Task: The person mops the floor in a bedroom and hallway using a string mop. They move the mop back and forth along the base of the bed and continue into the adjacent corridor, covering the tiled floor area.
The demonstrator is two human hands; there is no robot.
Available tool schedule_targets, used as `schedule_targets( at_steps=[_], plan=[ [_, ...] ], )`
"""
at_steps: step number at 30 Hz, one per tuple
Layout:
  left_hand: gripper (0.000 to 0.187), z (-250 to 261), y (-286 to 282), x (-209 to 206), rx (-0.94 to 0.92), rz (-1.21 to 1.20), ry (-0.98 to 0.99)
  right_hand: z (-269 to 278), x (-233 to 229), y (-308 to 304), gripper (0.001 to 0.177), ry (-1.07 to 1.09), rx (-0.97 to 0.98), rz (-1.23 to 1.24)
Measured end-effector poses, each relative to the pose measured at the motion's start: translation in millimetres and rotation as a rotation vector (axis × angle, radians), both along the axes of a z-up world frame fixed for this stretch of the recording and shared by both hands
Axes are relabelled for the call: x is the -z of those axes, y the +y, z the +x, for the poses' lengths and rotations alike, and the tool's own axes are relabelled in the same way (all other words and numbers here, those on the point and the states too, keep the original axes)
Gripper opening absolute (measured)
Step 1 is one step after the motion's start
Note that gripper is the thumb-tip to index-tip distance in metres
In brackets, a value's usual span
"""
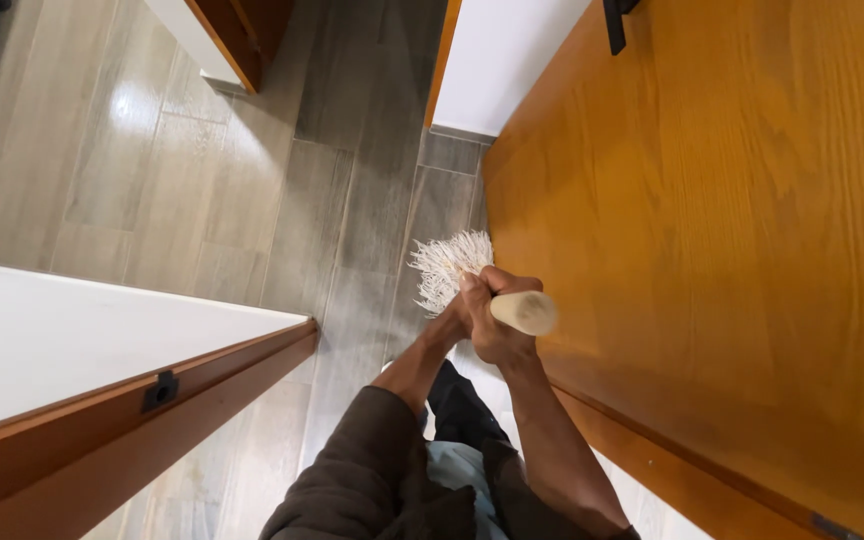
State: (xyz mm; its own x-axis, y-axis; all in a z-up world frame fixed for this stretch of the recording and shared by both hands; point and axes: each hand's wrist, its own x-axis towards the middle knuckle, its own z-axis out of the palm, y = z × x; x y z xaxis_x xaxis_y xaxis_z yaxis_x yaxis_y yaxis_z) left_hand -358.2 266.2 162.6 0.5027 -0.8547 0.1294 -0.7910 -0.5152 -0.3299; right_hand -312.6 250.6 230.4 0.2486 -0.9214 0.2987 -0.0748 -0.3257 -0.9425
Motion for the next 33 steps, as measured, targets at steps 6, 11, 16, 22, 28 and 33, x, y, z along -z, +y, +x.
schedule_targets(
  at_steps=[6,11,16,22,28,33],
  plan=[
    [0.03,118,6,93,0.411,-0.042,1.08,12,-6,25,0.054,-0.064,0.014,-0.035],
    [0.023,194,17,140,0.579,-0.061,1.618,31,-10,44,0.049,-0.19,0.005,-0.125],
    [0.01,237,40,152,0.537,-0.036,1.538,48,29,63,0.047,-0.34,-0.042,-0.108],
    [0.014,274,76,159,0.409,0.037,1.415,57,80,80,0.049,-0.457,-0.136,-0.055],
    [0.024,270,117,197,0.307,-0.027,1.306,39,81,111,0.052,-0.435,-0.333,0.093],
    [0.034,210,126,199,0.226,-0.057,1.283,-8,39,115,0.055,-0.29,-0.384,0.07]
  ],
)
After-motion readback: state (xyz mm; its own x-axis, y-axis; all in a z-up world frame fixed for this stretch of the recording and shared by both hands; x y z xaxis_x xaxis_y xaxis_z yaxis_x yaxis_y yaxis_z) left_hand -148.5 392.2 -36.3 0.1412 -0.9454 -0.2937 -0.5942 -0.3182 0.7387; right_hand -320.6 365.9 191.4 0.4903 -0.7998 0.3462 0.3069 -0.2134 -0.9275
